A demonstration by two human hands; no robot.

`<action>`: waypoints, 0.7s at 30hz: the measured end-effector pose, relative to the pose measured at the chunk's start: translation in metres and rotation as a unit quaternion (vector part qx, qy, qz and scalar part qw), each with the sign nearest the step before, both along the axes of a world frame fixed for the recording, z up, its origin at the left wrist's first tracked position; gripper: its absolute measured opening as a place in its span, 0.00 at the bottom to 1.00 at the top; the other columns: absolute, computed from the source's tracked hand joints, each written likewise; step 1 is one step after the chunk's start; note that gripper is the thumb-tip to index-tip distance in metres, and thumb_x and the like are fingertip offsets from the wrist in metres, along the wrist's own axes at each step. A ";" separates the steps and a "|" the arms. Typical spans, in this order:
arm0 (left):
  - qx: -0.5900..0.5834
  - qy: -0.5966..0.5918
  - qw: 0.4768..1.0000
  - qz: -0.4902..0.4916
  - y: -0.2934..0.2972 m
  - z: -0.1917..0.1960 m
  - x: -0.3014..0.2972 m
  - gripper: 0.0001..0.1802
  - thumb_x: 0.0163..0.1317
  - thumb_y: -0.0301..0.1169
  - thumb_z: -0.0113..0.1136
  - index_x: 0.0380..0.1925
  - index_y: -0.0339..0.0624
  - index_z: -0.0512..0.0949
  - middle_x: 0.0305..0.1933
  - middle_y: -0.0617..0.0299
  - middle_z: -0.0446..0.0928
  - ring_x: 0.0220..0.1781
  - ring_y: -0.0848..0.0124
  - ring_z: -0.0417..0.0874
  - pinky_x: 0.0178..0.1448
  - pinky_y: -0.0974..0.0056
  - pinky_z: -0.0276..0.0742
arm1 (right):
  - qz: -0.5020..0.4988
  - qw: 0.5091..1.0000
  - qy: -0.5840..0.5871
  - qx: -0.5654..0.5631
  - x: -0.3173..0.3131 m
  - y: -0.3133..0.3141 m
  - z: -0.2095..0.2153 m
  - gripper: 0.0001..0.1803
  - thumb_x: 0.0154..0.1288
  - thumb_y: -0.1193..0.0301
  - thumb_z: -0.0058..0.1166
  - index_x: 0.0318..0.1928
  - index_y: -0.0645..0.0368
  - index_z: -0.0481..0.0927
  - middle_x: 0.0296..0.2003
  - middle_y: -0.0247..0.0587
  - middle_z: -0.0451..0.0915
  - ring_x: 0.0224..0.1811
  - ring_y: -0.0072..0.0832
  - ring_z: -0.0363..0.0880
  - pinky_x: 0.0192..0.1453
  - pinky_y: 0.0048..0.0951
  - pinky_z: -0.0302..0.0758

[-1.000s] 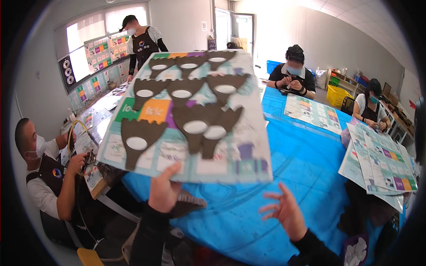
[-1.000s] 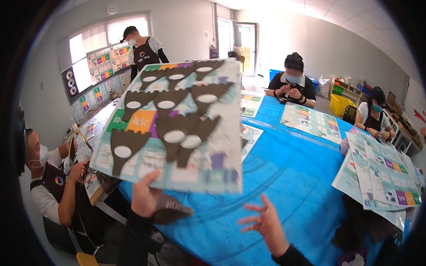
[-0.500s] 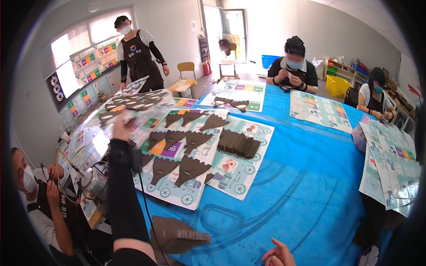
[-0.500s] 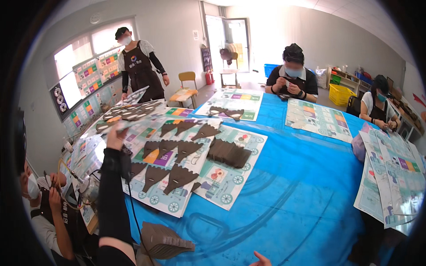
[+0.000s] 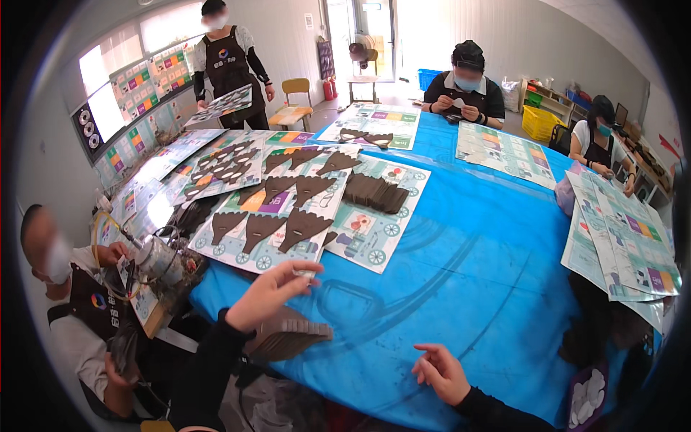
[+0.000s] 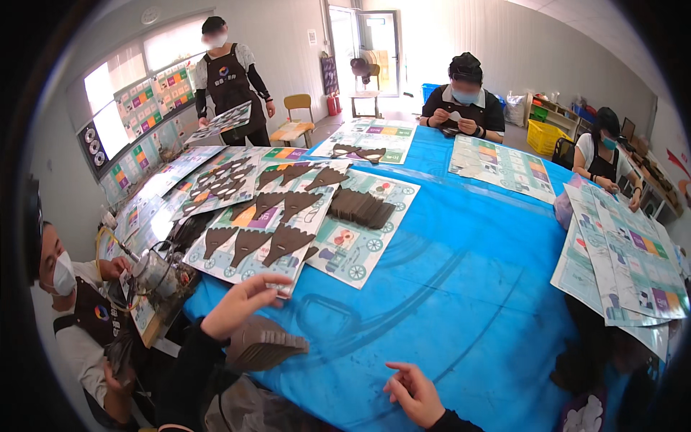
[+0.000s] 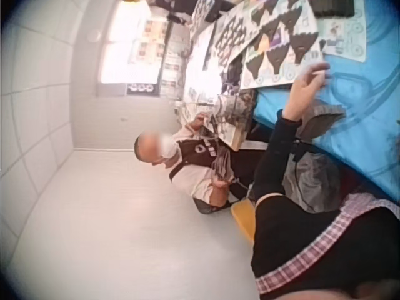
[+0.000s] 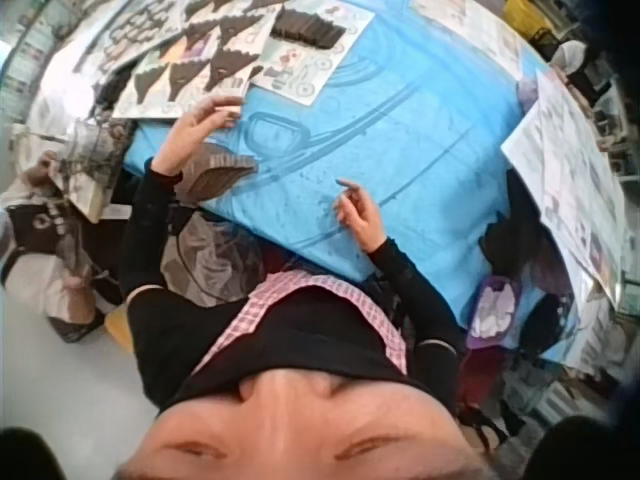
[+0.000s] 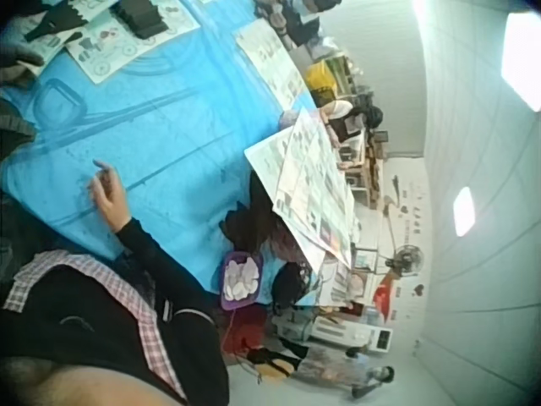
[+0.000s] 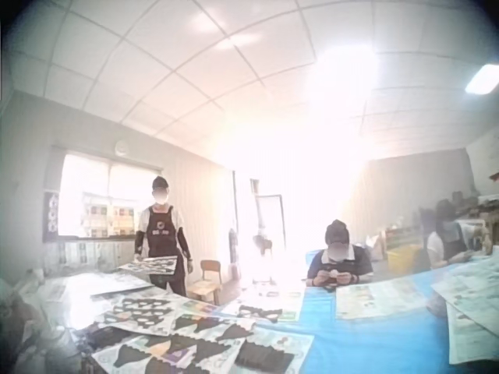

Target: Assembling small decorative components onto beard-shaped cutouts for an educational set.

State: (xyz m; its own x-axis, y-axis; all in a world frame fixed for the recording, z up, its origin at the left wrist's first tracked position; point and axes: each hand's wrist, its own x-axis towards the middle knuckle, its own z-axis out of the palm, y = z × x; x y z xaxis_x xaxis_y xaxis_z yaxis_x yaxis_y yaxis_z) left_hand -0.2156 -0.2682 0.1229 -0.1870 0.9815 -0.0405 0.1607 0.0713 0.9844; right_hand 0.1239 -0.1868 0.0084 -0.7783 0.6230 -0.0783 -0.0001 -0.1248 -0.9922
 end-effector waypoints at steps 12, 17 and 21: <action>-0.025 -0.243 0.953 -0.179 -0.040 -0.074 0.197 0.17 0.72 0.29 0.46 0.58 0.35 0.69 0.53 0.54 0.76 0.51 0.69 0.78 0.54 0.65 0.74 | -0.028 1.000 -0.005 -0.007 0.038 -0.007 0.019 0.16 0.73 0.70 0.45 0.58 0.61 0.68 0.39 0.37 0.76 0.35 0.19 0.74 0.39 0.21 0.72; -0.033 -0.146 0.972 -0.179 -0.043 -0.109 0.229 0.17 0.71 0.29 0.47 0.57 0.35 0.69 0.52 0.54 0.77 0.49 0.71 0.79 0.51 0.67 0.75 | -0.164 0.983 0.015 0.086 0.115 0.006 0.061 0.15 0.73 0.71 0.46 0.57 0.61 0.70 0.41 0.37 0.77 0.36 0.18 0.75 0.39 0.20 0.72; -0.036 -0.095 0.985 -0.140 -0.038 -0.109 0.236 0.17 0.71 0.28 0.48 0.57 0.35 0.70 0.50 0.54 0.78 0.46 0.72 0.79 0.48 0.68 0.76 | -0.311 0.922 -0.024 0.230 0.196 0.011 0.114 0.12 0.72 0.72 0.47 0.53 0.62 0.73 0.39 0.36 0.78 0.34 0.17 0.75 0.37 0.19 0.72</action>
